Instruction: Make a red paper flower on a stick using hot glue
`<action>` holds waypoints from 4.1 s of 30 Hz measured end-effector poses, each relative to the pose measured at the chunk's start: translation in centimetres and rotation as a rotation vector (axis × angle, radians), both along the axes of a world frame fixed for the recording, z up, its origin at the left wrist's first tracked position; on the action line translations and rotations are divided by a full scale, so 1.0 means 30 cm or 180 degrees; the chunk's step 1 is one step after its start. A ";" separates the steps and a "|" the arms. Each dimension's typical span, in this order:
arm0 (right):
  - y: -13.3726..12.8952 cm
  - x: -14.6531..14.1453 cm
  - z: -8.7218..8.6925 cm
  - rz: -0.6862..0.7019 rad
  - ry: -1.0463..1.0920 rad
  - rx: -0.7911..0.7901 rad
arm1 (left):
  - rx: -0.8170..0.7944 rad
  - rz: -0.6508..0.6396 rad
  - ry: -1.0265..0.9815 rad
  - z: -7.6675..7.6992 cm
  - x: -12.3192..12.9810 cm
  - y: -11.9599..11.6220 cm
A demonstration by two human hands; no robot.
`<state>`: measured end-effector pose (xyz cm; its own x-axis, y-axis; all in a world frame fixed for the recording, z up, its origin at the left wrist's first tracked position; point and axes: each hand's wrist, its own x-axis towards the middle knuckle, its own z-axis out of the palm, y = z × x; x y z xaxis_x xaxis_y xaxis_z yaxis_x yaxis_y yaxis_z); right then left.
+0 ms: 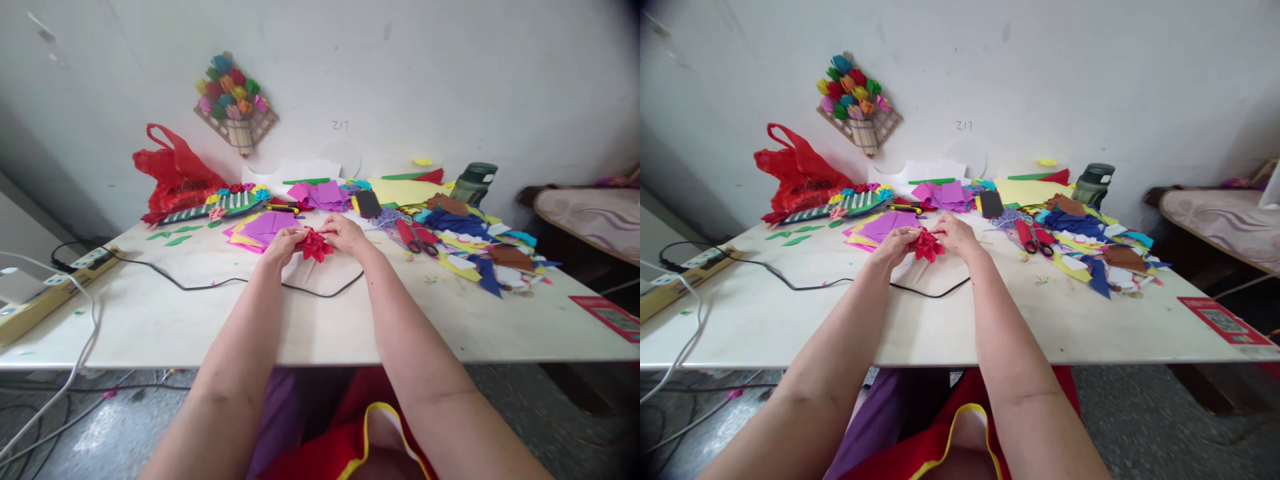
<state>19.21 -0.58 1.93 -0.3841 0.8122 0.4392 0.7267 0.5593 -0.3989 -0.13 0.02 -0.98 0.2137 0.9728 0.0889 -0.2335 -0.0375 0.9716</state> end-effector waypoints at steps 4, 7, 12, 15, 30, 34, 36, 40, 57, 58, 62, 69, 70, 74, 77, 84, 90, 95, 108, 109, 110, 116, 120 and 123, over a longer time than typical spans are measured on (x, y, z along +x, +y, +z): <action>0.004 0.005 0.000 0.0085 -0.0016 -0.0068 | 0.0175 0.0017 0.0001 0.004 -0.003 -0.002; 0.009 0.007 -0.006 0.0121 0.0051 -0.0052 | 0.0247 0.0035 0.0036 0.002 -0.004 0.001; 0.004 0.000 -0.004 0.0099 0.0070 0.0054 | 0.0308 -0.0095 0.0077 -0.009 -0.010 0.011; -0.006 -0.008 0.001 0.0025 0.0033 0.0123 | 0.0278 -0.0159 0.0065 -0.014 -0.015 0.013; -0.026 -0.027 0.009 -0.0093 0.0036 0.0251 | 0.0226 -0.0132 -0.0058 -0.004 -0.020 0.001; -0.029 -0.029 0.010 -0.0132 0.0055 0.0271 | 0.0194 -0.0169 -0.0147 -0.012 -0.021 0.008; -0.030 -0.028 0.011 -0.0140 0.0088 0.0250 | 0.0152 -0.0179 -0.0179 -0.014 -0.021 0.011; -0.033 -0.029 0.012 -0.0163 0.0116 0.0226 | 0.0105 -0.0270 -0.0284 -0.008 -0.025 0.012; -0.019 -0.024 -0.003 -0.0247 0.0143 0.0268 | 0.0238 -0.0298 0.0106 0.007 -0.020 0.002; -0.018 -0.023 -0.003 -0.0237 0.0145 0.0288 | 0.0247 -0.0297 0.0126 0.007 -0.020 0.001; -0.022 -0.024 0.000 -0.0259 0.0114 0.0257 | 0.0285 -0.0186 0.0216 0.009 -0.014 -0.006; -0.033 -0.037 0.001 -0.0295 0.0006 0.0253 | 0.0265 0.0082 0.0364 0.015 0.000 -0.011; -0.032 -0.038 -0.001 -0.0285 0.0003 0.0266 | 0.0269 0.0115 0.0381 0.015 0.000 -0.011; -0.028 -0.038 -0.005 -0.0264 0.0005 0.0334 | 0.0322 0.0168 0.0437 0.015 -0.001 -0.013; -0.030 -0.036 -0.001 -0.0278 -0.0034 0.0308 | 0.0325 0.0160 0.0411 0.017 -0.002 -0.015; -0.032 -0.029 0.010 -0.0271 -0.0036 0.0179 | 0.0160 0.0086 0.0112 0.017 -0.007 -0.003; -0.026 -0.024 0.009 -0.0255 -0.0007 0.0205 | 0.0179 -0.0052 -0.0113 0.007 -0.016 0.006; -0.025 -0.019 0.010 -0.0203 0.0036 0.0274 | 0.0240 -0.0111 -0.0158 0.006 -0.025 0.001; -0.017 -0.010 0.002 -0.0104 0.0160 0.0321 | 0.0266 -0.0164 -0.0181 0.011 -0.036 -0.006; -0.016 -0.010 0.001 -0.0096 0.0168 0.0324 | 0.0273 -0.0170 -0.0181 0.011 -0.036 -0.007; -0.016 -0.009 0.000 -0.0093 0.0172 0.0323 | 0.0278 -0.0175 -0.0185 0.010 -0.036 -0.006; -0.008 -0.003 -0.008 -0.0131 0.0116 0.0319 | 0.0330 -0.0173 -0.0187 0.000 -0.040 0.004; -0.005 0.000 -0.010 -0.0253 -0.0007 0.0333 | 0.0351 -0.0144 -0.0189 -0.002 -0.042 0.006; -0.008 -0.001 -0.008 -0.0300 -0.0094 0.0298 | 0.0333 -0.0103 -0.0197 0.001 -0.040 0.001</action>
<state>19.19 -0.80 1.68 -0.3218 0.8013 0.5043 0.7884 0.5217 -0.3259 -1.34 0.06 -0.94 0.2359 0.9502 0.2037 -0.2955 -0.1295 0.9465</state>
